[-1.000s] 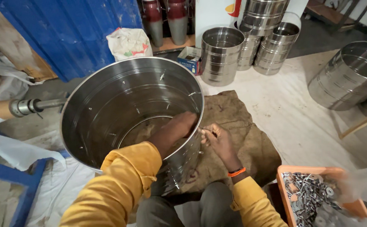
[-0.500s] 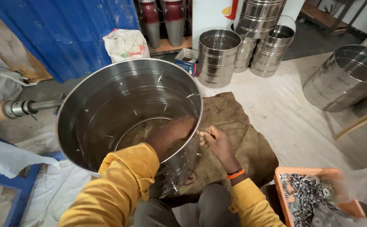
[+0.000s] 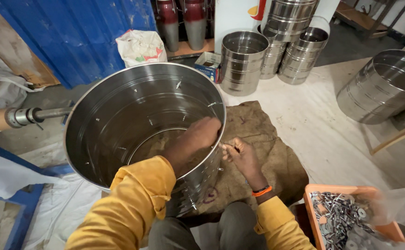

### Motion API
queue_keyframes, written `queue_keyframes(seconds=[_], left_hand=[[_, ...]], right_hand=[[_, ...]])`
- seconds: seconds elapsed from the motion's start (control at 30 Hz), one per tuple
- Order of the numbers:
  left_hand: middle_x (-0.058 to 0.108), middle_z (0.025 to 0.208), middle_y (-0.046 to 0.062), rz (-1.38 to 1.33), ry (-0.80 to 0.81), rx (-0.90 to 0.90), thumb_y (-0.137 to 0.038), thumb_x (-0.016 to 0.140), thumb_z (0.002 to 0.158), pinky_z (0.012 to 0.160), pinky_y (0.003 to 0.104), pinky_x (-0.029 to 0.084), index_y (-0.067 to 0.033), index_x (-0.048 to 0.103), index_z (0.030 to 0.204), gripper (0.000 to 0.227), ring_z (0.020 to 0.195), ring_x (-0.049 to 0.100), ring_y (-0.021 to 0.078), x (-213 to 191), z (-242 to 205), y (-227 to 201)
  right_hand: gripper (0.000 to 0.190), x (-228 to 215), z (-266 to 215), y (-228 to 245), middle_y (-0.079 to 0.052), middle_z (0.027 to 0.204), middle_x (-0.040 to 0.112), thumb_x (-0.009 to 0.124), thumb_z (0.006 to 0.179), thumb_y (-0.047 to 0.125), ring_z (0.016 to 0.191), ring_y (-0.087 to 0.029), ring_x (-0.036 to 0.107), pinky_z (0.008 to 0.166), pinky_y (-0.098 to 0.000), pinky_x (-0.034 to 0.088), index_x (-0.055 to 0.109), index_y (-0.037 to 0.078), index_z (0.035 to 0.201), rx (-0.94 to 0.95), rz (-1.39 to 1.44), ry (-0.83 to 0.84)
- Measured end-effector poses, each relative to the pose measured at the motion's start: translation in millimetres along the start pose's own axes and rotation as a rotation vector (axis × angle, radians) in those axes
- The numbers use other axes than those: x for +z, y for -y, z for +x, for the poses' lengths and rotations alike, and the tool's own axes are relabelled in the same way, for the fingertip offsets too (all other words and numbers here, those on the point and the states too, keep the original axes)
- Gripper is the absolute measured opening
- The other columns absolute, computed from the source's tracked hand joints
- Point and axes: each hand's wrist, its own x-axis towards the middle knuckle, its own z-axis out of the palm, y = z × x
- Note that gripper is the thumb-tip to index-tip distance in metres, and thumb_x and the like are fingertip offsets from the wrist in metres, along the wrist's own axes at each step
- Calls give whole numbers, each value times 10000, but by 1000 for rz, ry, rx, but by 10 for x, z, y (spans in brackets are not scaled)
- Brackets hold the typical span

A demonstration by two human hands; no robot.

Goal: The person sits on the floor and attaches metal fasteners to a large cylindrical metal container. They repeatedly pick fasteners from a nearby bin, insert them into pre-drilled holes on the container's rim, and tighten them by hand.

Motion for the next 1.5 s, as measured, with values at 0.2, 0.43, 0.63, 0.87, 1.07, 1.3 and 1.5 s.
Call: queue_keyframes(seconds=[0.2, 0.43, 0.63, 0.87, 1.07, 1.3, 1.5], left_hand=[[708, 1109, 236, 49, 214, -80, -192, 568, 959, 886, 510, 540, -50, 715, 1054, 225, 1065, 681, 417, 44, 109, -10], [684, 1145, 252, 129, 151, -122, -139, 578, 943, 903, 516, 529, -35, 699, 1102, 225, 1097, 658, 425, 68, 143, -11], [720, 1174, 237, 144, 204, -127, -99, 578, 933, 950, 499, 541, -49, 741, 1080, 225, 1141, 682, 396, 82, 156, 35], [703, 1113, 236, 97, 263, -40, -183, 626, 918, 880, 494, 550, -34, 730, 1029, 213, 1070, 685, 408, 74, 137, -2], [708, 1118, 229, 94, 121, -60, -170, 578, 903, 901, 508, 532, -57, 723, 1051, 237, 1084, 670, 411, 106, 153, 45], [712, 1119, 233, 97, 123, -69, -159, 591, 903, 893, 511, 549, -35, 737, 1036, 233, 1085, 683, 419, 46, 171, -13], [694, 1127, 241, 73, 270, -154, -221, 627, 935, 892, 510, 535, -35, 733, 1069, 252, 1082, 677, 411, -3, 130, -98]], right_hand=[[103, 3, 13, -41, -37, 808, 723, 650, 995, 108, 667, -75, 684, 566, -222, 538, 675, 23, 941, 28, 47, -4], [89, -12, -6, -53, -31, 829, 738, 624, 996, 102, 682, -71, 697, 570, -222, 553, 669, 35, 958, 18, 14, 6], [100, -21, 21, -70, -40, 826, 724, 634, 1001, 96, 687, -75, 688, 581, -233, 556, 669, 17, 949, 27, 39, 10], [117, -48, 29, -122, -42, 830, 708, 623, 1016, 98, 680, -78, 675, 596, -238, 549, 650, 15, 939, 2, 98, 38], [101, -47, 9, -77, -33, 844, 719, 612, 1008, 95, 698, -75, 679, 609, -232, 556, 646, 20, 950, 23, 98, 42], [100, -43, -10, 42, -39, 840, 731, 616, 1009, 85, 699, -77, 682, 616, -237, 557, 663, 22, 948, 33, 47, 25], [134, -37, -38, 120, -56, 875, 773, 656, 993, 104, 729, -72, 720, 637, -238, 591, 654, 2, 907, 24, -45, -28]])
